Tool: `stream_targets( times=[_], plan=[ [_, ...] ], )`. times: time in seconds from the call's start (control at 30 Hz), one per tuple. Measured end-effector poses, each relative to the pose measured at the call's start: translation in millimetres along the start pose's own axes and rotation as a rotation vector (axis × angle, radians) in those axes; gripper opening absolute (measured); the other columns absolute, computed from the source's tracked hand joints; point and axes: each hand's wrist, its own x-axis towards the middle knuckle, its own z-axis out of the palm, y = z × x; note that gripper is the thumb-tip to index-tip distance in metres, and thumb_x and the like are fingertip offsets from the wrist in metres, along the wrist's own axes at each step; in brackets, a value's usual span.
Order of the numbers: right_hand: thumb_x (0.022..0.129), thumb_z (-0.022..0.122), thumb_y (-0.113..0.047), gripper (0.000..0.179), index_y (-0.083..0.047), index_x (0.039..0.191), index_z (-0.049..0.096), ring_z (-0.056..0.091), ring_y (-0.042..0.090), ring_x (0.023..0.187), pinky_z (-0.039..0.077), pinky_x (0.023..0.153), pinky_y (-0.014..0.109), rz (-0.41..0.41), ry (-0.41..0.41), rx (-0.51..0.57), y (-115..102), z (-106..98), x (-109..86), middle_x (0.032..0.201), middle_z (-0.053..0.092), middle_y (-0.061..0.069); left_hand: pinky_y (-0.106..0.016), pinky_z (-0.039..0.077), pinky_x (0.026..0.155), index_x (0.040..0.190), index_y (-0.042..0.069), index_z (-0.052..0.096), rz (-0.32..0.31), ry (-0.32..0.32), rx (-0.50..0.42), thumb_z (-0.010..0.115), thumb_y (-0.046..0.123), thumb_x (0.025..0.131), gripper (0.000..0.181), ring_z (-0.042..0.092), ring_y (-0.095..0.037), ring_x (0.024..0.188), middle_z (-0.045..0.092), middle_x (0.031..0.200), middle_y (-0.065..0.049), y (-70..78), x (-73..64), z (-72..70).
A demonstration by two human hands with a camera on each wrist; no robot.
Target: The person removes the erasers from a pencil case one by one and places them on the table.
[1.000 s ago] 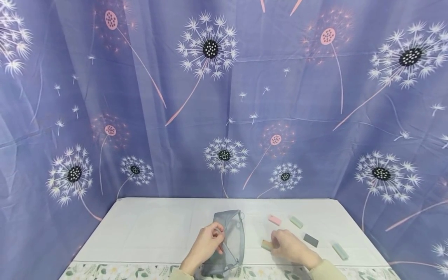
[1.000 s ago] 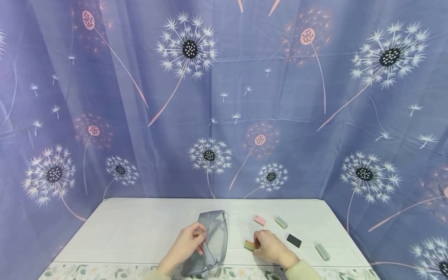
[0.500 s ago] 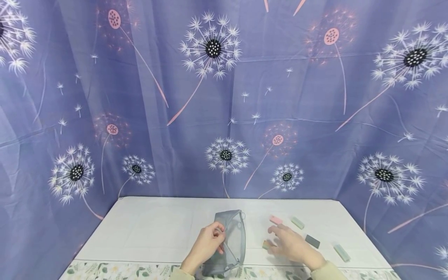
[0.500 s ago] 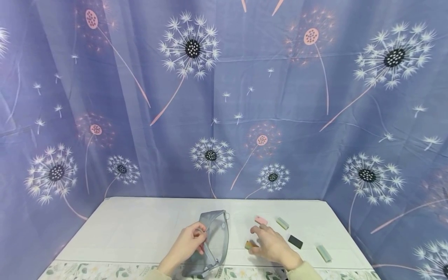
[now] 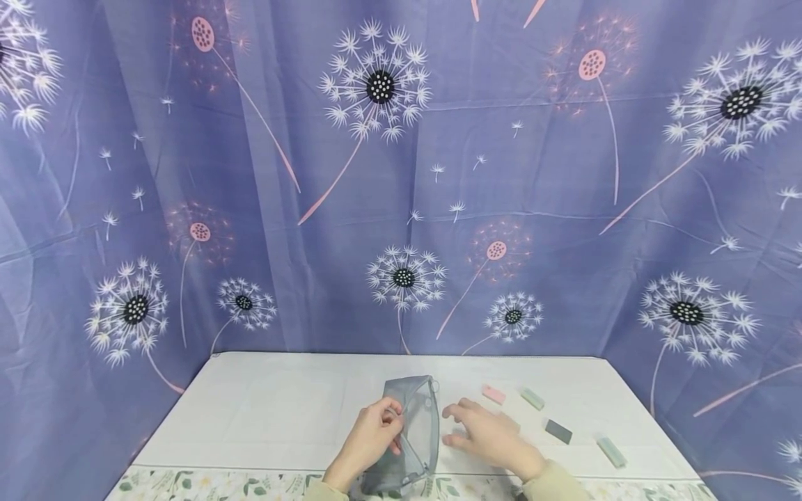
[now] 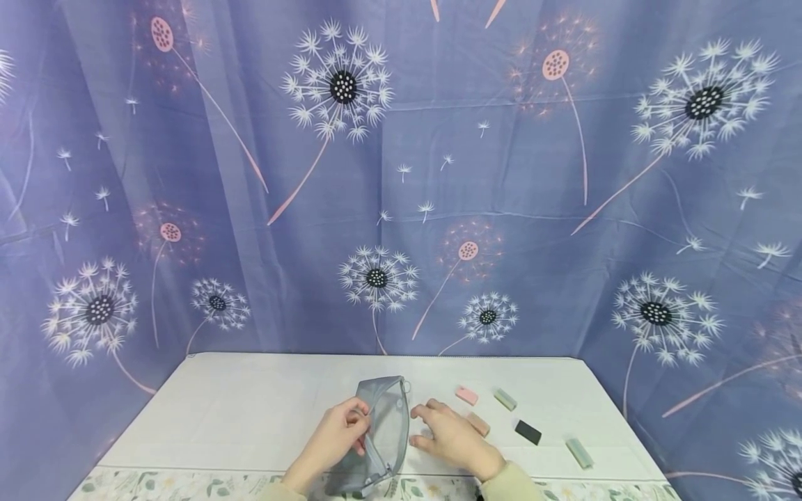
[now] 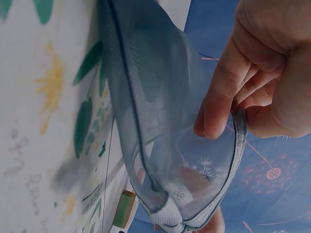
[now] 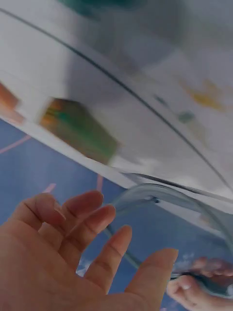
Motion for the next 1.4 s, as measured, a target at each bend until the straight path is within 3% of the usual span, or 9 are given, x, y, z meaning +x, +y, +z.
stream_targets(
  times=[0.17, 0.37, 0.53, 0.67, 0.83, 1.03, 1.2, 1.3, 1.4],
  plan=[
    [0.091, 0.068, -0.021, 0.028, -0.005, 0.115, 0.067, 0.059, 0.009, 0.085, 0.053, 0.074, 0.025, -0.102, -0.069, 0.123, -16.8, 10.8, 16.2, 0.102, 0.063, 0.003, -0.034, 0.057, 0.051, 0.106, -0.002, 0.059, -0.012, 0.000, -0.003, 0.057, 0.008, 0.094, 0.016, 0.062, -0.015, 0.052, 0.064, 0.070, 0.000, -0.8, -0.4, -0.2],
    [0.088, 0.069, -0.016, 0.026, -0.012, 0.113, 0.069, 0.055, 0.003, 0.083, 0.050, 0.073, 0.021, -0.159, -0.139, 0.106, -26.0, 27.3, 31.5, 0.098, 0.062, -0.006, -0.030, 0.057, 0.051, 0.106, -0.001, 0.060, 0.001, 0.001, -0.014, 0.059, 0.008, 0.094, 0.016, 0.062, -0.013, 0.052, 0.064, 0.072, 0.000, 2.4, -0.4, -0.4],
    [0.075, 0.074, -0.004, 0.025, -0.017, 0.096, 0.070, 0.046, -0.001, 0.075, 0.046, 0.069, 0.017, -0.155, -0.181, 0.129, -27.7, 41.0, 37.8, 0.082, 0.055, -0.012, -0.034, 0.057, 0.052, 0.106, -0.004, 0.059, 0.011, 0.002, -0.014, 0.059, 0.006, 0.093, 0.017, 0.062, -0.014, 0.052, 0.064, 0.073, 0.000, 6.1, -1.1, 0.9],
    [0.072, 0.075, -0.001, 0.025, -0.017, 0.089, 0.068, 0.047, -0.001, 0.072, 0.046, 0.068, 0.017, -0.135, -0.199, 0.159, -29.4, 45.6, 42.5, 0.077, 0.052, -0.014, -0.039, 0.057, 0.054, 0.106, -0.003, 0.060, 0.012, 0.006, 0.004, 0.058, 0.006, 0.093, 0.016, 0.062, -0.016, 0.053, 0.066, 0.074, -0.001, 7.8, -1.1, 0.1],
    [0.074, 0.073, 0.001, 0.025, -0.016, 0.091, 0.066, 0.051, -0.003, 0.074, 0.049, 0.071, 0.017, -0.110, -0.233, 0.203, -29.8, 46.3, 48.5, 0.077, 0.056, -0.018, -0.036, 0.057, 0.053, 0.106, -0.004, 0.059, 0.021, 0.010, 0.016, 0.058, 0.007, 0.095, 0.016, 0.062, -0.015, 0.054, 0.066, 0.075, -0.001, 8.5, 0.8, -2.3],
    [0.076, 0.073, -0.002, 0.031, -0.015, 0.103, 0.065, 0.055, -0.004, 0.074, 0.051, 0.074, 0.017, -0.076, -0.255, 0.278, -33.1, 46.2, 55.1, 0.079, 0.061, -0.018, -0.030, 0.057, 0.052, 0.105, -0.004, 0.059, 0.027, 0.024, 0.022, 0.058, 0.008, 0.095, 0.015, 0.062, -0.014, 0.054, 0.066, 0.074, 0.000, 9.3, 2.7, -5.7],
    [0.079, 0.073, -0.008, 0.028, -0.015, 0.105, 0.065, 0.049, -0.003, 0.060, 0.049, 0.065, 0.016, -0.048, -0.269, 0.272, -35.5, 48.1, 58.1, 0.067, 0.054, -0.018, -0.031, 0.057, 0.052, 0.104, -0.004, 0.059, 0.027, 0.028, 0.015, 0.058, 0.006, 0.094, 0.014, 0.062, -0.015, 0.054, 0.066, 0.075, -0.002, 11.1, 1.6, -7.4],
    [0.079, 0.073, -0.008, 0.023, -0.017, 0.099, 0.066, 0.046, -0.002, 0.055, 0.048, 0.060, 0.015, -0.038, -0.261, 0.238, -35.7, 49.4, 58.1, 0.061, 0.051, -0.017, -0.031, 0.057, 0.052, 0.104, -0.002, 0.059, 0.025, 0.022, 0.010, 0.058, 0.006, 0.094, 0.013, 0.063, -0.015, 0.055, 0.067, 0.075, -0.002, 11.8, 1.0, -7.4],
    [0.077, 0.071, -0.004, 0.025, -0.018, 0.097, 0.066, 0.046, -0.003, 0.059, 0.050, 0.063, 0.017, -0.048, -0.250, 0.179, -35.2, 49.2, 56.9, 0.062, 0.052, -0.017, -0.030, 0.057, 0.053, 0.105, -0.003, 0.059, 0.024, 0.018, 0.006, 0.058, 0.006, 0.094, 0.013, 0.063, -0.015, 0.056, 0.067, 0.076, -0.002, 12.2, -0.1, -7.0]
  ],
)
